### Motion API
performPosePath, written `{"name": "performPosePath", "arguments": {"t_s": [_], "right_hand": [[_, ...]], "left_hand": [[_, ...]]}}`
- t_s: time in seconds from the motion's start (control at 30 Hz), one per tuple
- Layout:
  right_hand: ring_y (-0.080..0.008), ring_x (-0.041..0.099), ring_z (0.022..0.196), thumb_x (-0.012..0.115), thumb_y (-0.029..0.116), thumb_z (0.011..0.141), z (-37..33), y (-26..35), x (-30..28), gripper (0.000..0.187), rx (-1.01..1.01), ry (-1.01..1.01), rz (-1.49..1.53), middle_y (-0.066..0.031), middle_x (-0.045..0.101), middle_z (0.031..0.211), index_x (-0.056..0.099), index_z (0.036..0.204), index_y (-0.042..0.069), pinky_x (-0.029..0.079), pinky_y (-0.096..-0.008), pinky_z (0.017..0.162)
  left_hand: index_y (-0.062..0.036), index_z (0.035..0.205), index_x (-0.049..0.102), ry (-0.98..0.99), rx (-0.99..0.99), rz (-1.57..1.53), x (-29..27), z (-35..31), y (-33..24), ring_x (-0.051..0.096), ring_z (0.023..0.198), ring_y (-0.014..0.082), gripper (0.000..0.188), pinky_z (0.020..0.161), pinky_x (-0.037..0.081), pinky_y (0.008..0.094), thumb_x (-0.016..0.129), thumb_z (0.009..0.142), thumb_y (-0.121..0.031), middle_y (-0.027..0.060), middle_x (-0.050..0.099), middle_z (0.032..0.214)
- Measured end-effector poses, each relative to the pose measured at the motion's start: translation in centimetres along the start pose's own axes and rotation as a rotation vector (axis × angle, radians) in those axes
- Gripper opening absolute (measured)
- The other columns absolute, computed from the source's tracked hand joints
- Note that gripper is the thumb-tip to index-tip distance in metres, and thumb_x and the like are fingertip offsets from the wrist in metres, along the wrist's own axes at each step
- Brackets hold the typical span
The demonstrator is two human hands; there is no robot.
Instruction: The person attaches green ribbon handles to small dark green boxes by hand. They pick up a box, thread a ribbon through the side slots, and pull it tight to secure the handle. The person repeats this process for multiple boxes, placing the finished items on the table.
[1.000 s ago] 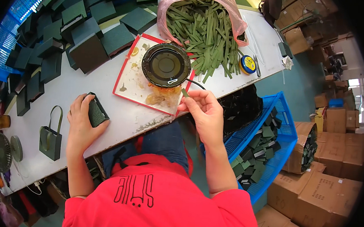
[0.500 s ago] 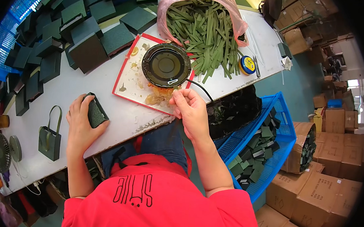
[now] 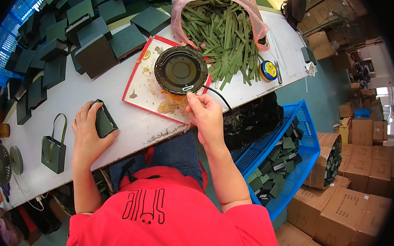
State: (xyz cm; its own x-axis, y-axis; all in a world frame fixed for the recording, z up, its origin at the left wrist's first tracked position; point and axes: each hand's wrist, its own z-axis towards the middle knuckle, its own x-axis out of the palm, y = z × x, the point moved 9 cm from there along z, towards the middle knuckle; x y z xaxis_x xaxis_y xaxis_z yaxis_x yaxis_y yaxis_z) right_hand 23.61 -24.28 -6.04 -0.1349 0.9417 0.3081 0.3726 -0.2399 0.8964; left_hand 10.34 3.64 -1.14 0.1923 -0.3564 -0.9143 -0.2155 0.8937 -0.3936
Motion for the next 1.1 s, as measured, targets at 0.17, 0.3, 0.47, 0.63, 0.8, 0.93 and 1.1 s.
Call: {"name": "performPosePath", "arguments": {"t_s": [0.17, 0.3, 0.47, 0.63, 0.8, 0.93, 1.1], "right_hand": [[-0.0024, 0.036, 0.047, 0.069, 0.017, 0.095, 0.1, -0.1, -0.1, 0.019, 0.009, -0.015, 0.026, -0.0013, 0.058, 0.068, 0.058, 0.087, 0.004, 0.024, -0.0211, 0.043], [-0.0029, 0.035, 0.047, 0.068, 0.016, 0.094, 0.5, -0.3, -0.1, 0.021, 0.018, 0.014, 0.045, -0.0006, 0.056, 0.066, 0.055, 0.082, 0.005, 0.023, -0.0217, 0.042], [-0.0031, 0.035, 0.047, 0.067, 0.015, 0.095, 0.1, 0.3, 0.0, 0.021, -0.018, 0.007, 0.049, 0.0, 0.055, 0.066, 0.054, 0.082, 0.006, 0.024, -0.0221, 0.043], [-0.0033, 0.041, 0.052, 0.066, 0.014, 0.096, -3.0, 1.7, 1.8, 0.017, -0.128, 0.023, -0.055, 0.0002, 0.057, 0.07, 0.056, 0.087, 0.005, 0.03, -0.0204, 0.047], [-0.0051, 0.057, 0.076, 0.064, 0.011, 0.096, -7.0, -0.1, 6.6, 0.011, 0.075, 0.422, -0.164, -0.0011, 0.062, 0.086, 0.06, 0.097, 0.001, 0.045, -0.0199, 0.067], [-0.0024, 0.053, 0.072, 0.066, 0.015, 0.097, -8.4, -2.8, 9.3, 0.015, 0.24, 0.571, -0.281, 0.0017, 0.061, 0.082, 0.059, 0.094, 0.001, 0.042, -0.0195, 0.063], [-0.0015, 0.051, 0.07, 0.067, 0.016, 0.097, -8.8, -3.3, 10.6, 0.018, 0.327, 0.633, -0.339, 0.0028, 0.059, 0.077, 0.059, 0.091, 0.001, 0.041, -0.02, 0.06]], "left_hand": [[-0.0104, 0.135, 0.049, 0.003, -0.006, 0.016, 0.0, 0.1, -0.1, 0.041, 0.132, 0.0346, 0.079, 0.111, 0.027, 0.0496, 0.083, 0.064, -0.022, 0.0148, 0.046, 0.142], [-0.0105, 0.134, 0.05, -0.003, -0.007, 0.048, 0.0, 0.0, -0.2, 0.042, 0.132, 0.0347, 0.079, 0.111, 0.028, 0.0495, 0.083, 0.063, -0.022, 0.0142, 0.047, 0.141], [-0.0101, 0.137, 0.05, 0.008, -0.007, -0.008, -0.3, 0.0, -0.1, 0.043, 0.131, 0.0341, 0.086, 0.111, 0.031, 0.0472, 0.085, 0.06, -0.019, 0.0138, 0.049, 0.14], [-0.0079, 0.14, 0.049, -0.046, 0.032, -0.38, -1.3, -0.3, -0.1, 0.046, 0.129, 0.0355, 0.095, 0.109, 0.036, 0.045, 0.091, 0.055, -0.017, 0.0139, 0.052, 0.14], [-0.004, 0.142, 0.048, 0.028, 0.328, -0.562, -2.3, 0.0, -3.4, 0.047, 0.133, 0.0348, 0.104, 0.112, 0.038, 0.0429, 0.093, 0.051, -0.022, 0.015, 0.051, 0.143], [-0.0021, 0.141, 0.051, 0.088, 0.459, -0.581, -2.8, -0.1, -5.1, 0.048, 0.13, 0.0368, 0.102, 0.11, 0.038, 0.0458, 0.094, 0.051, -0.026, 0.0154, 0.054, 0.142], [-0.0027, 0.141, 0.051, 0.12, 0.512, -0.55, -2.7, -0.3, -5.9, 0.049, 0.126, 0.0364, 0.102, 0.108, 0.04, 0.0459, 0.093, 0.051, -0.026, 0.0134, 0.054, 0.142]]}}
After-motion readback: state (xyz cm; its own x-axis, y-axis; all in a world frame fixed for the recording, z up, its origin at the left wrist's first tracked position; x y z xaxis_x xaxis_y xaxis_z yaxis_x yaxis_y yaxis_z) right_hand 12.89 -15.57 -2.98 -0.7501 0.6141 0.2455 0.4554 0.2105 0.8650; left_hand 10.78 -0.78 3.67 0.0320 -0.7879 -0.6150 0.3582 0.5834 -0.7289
